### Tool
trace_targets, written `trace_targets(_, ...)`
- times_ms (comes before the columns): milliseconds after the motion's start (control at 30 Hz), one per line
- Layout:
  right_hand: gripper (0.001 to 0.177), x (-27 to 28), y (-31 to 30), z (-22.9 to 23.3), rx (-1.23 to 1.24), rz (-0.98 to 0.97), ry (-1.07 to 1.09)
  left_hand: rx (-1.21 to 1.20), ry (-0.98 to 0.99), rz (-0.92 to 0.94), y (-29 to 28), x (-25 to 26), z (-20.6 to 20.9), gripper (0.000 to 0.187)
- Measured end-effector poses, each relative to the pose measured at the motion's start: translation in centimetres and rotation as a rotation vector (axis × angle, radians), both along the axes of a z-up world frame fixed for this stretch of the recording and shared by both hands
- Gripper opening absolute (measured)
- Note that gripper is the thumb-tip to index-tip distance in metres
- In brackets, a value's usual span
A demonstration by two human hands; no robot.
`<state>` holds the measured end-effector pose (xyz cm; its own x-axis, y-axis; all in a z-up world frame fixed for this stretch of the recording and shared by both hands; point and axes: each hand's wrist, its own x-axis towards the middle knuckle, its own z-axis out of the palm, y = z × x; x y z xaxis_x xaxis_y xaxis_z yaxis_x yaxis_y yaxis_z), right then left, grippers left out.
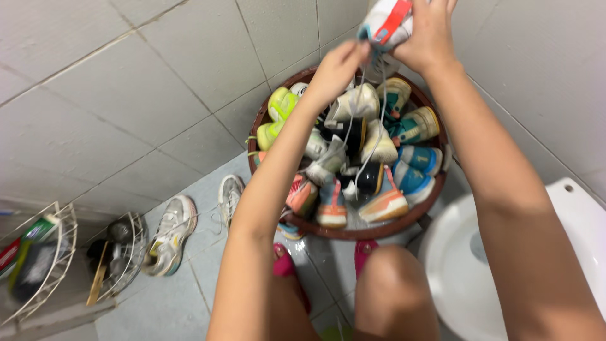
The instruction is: The person washes several athletic shoes by hand, submerging and rinsing them one at a time in a large basin of soapy water on a bathroom floor.
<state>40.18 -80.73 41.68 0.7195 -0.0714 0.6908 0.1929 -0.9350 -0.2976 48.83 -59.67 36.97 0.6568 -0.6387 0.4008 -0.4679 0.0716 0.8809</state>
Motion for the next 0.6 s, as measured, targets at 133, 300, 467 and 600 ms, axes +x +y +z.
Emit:
trace_targets(133,0.081,5.5,-4.3,-7.3,-0.064,0.006,-0.027,0.382,-0.400,0.155,2.5,1.9,-7.6,0.019)
trace_targets(300,0.073,10.2,-8.3,-14.7,-0.008,0.079,0.075,0.521,-0.476,0.176,1.6,3.2,-14.4,0.026)
trace_targets(467,0.069,12.6,-9.1,-16.2,0.487,0.034,0.506,0.511,-0.387,0.185,0.5,2.7,-19.0,0.025)
trace_targets(600,0.086,9.6,-5.1,-16.9,-0.112,-0.043,0.246,0.530,-0.366,0.214,0.6,2.7,-20.3,0.027)
